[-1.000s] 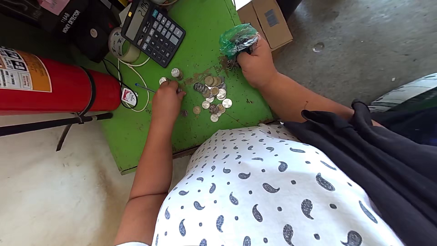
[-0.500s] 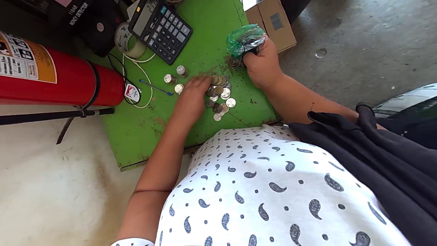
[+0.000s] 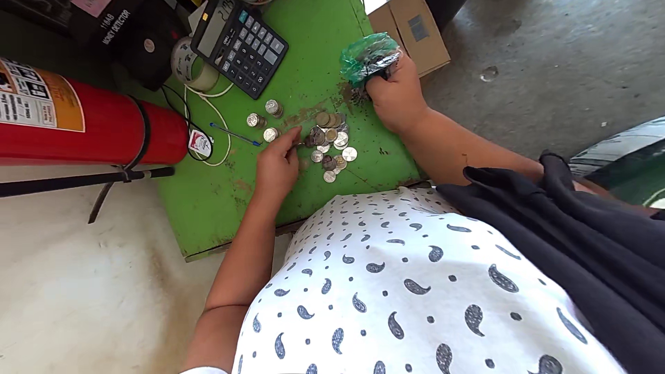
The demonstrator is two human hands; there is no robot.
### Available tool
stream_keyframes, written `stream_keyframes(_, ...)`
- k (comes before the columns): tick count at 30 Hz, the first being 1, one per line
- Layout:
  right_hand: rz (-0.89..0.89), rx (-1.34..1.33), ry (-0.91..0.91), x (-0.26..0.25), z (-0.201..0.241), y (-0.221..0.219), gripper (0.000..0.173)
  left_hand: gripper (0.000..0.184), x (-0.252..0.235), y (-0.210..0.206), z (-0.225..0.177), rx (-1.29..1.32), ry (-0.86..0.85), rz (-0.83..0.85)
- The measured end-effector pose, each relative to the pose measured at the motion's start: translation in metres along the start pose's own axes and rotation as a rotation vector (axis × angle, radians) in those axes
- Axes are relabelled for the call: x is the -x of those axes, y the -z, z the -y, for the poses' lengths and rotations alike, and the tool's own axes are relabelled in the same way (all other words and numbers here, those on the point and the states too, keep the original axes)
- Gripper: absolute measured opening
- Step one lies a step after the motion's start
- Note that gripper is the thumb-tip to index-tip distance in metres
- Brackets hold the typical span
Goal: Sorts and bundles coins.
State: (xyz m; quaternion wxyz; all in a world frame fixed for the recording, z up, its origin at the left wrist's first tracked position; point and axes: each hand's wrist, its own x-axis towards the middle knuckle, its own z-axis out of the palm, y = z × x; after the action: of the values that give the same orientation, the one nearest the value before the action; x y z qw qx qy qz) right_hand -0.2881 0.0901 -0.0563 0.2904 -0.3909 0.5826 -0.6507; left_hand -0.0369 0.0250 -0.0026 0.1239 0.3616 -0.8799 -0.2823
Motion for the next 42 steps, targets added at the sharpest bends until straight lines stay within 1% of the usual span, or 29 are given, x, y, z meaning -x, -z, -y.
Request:
stream_keyframes(3, 0.000, 0.006, -0.007, 0.000, 0.000, 0.000, 0.035, 0.031, 0.005, 0.002, 0.003, 0.196, 0.102, -0.077)
stream_keyframes(5, 0.003, 0.016, -0.010, 0.000, 0.001, 0.000, 0.035, 0.026, 0.005, 0.006, 0.002, 0.253, 0.207, -0.102)
stream_keyframes(8, 0.009, 0.014, 0.006, -0.001, -0.001, 0.000, 0.035, 0.025, 0.005, 0.013, -0.002, 0.070, 0.298, -0.050)
stream_keyframes(12, 0.011, 0.010, 0.017, -0.001, -0.002, 0.000, 0.034, 0.028, 0.008, 0.010, -0.008, -0.217, 0.271, 0.009)
stream_keyframes(15, 0.014, 0.009, 0.027, -0.001, -0.002, 0.000, 0.034, 0.028, 0.009, 0.007, -0.012, -0.328, 0.287, 0.063)
stream_keyframes(21, 0.008, 0.013, 0.026, -0.002, -0.001, -0.001, 0.035, 0.029, 0.008, 0.005, -0.011, -0.276, 0.359, 0.098)
stream_keyframes(25, 0.010, -0.001, 0.013, -0.002, -0.001, 0.000, 0.035, 0.023, 0.006, 0.007, -0.008, -0.231, 0.351, 0.130)
stream_keyframes(29, 0.002, -0.004, 0.013, -0.001, -0.001, 0.000, 0.035, 0.030, 0.007, 0.005, -0.006, -0.199, 0.308, 0.125)
stream_keyframes(34, -0.001, 0.004, 0.018, -0.001, -0.002, 0.000, 0.035, 0.025, 0.002, 0.010, -0.009, -0.194, 0.337, 0.181)
stream_keyframes(36, -0.006, -0.002, 0.021, -0.001, -0.003, -0.001, 0.035, 0.021, 0.003, 0.013, -0.006, -0.143, 0.289, 0.156)
stream_keyframes(38, -0.005, -0.003, 0.013, -0.002, -0.003, 0.000, 0.036, 0.023, 0.007, 0.018, 0.001, 0.016, 0.271, 0.108)
stream_keyframes(40, -0.009, -0.009, 0.013, -0.001, -0.004, 0.000, 0.037, 0.026, 0.012, 0.024, 0.010, 0.329, 0.335, 0.074)
stream_keyframes(41, -0.005, -0.011, 0.013, -0.001, -0.004, 0.001, 0.037, 0.023, 0.015, 0.028, 0.014, 0.510, 0.390, 0.055)
stream_keyframes(42, -0.004, -0.012, 0.013, -0.001, -0.004, 0.001, 0.036, 0.017, 0.018, 0.031, 0.017, 0.691, 0.450, 0.030)
